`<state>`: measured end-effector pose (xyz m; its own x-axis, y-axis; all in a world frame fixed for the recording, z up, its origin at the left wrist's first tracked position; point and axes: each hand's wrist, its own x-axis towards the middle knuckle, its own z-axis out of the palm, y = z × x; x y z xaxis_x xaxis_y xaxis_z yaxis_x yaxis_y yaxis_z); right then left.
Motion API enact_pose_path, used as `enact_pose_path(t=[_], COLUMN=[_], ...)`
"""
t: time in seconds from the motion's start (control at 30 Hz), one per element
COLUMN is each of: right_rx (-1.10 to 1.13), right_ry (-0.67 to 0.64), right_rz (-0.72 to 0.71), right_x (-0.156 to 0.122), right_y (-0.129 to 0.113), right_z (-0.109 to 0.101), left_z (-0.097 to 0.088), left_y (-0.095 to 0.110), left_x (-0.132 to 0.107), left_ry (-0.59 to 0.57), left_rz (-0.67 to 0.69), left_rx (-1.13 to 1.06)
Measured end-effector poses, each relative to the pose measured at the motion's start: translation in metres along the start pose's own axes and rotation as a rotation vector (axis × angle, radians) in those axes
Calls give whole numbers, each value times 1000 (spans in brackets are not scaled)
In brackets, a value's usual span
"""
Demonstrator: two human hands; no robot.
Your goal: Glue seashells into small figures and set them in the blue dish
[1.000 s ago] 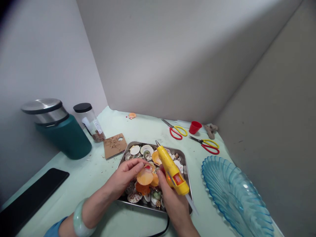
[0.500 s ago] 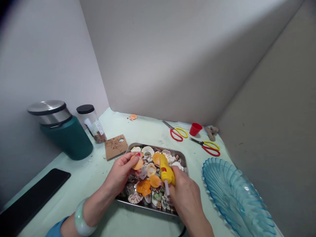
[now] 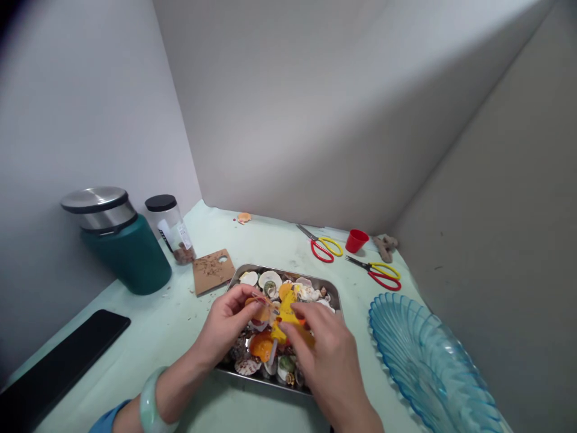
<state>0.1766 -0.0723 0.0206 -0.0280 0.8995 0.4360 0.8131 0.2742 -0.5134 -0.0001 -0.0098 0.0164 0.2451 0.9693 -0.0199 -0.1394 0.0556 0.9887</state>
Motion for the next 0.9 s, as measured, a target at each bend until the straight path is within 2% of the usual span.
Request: enact_pose_path(t=[0.13,0.33,0.6,0.9], right_rx=[201,270,238,241], right_ry=[93,187,191,191], right_rz=[-52,-9,-136,-151], right_x=[0,-1,-4,-6], right_y=[-18,-16,-10,-11], right_z=[16,25,24,23], left_z=[-2,-4,-5,-3], left_y=[-3,-6,-1,3], left_x=[-1,-2,-3,-6], left_ry=[-51,-149,-131,-152], left_rz=[64,78,117,149], left_rx=[63,50,113,122])
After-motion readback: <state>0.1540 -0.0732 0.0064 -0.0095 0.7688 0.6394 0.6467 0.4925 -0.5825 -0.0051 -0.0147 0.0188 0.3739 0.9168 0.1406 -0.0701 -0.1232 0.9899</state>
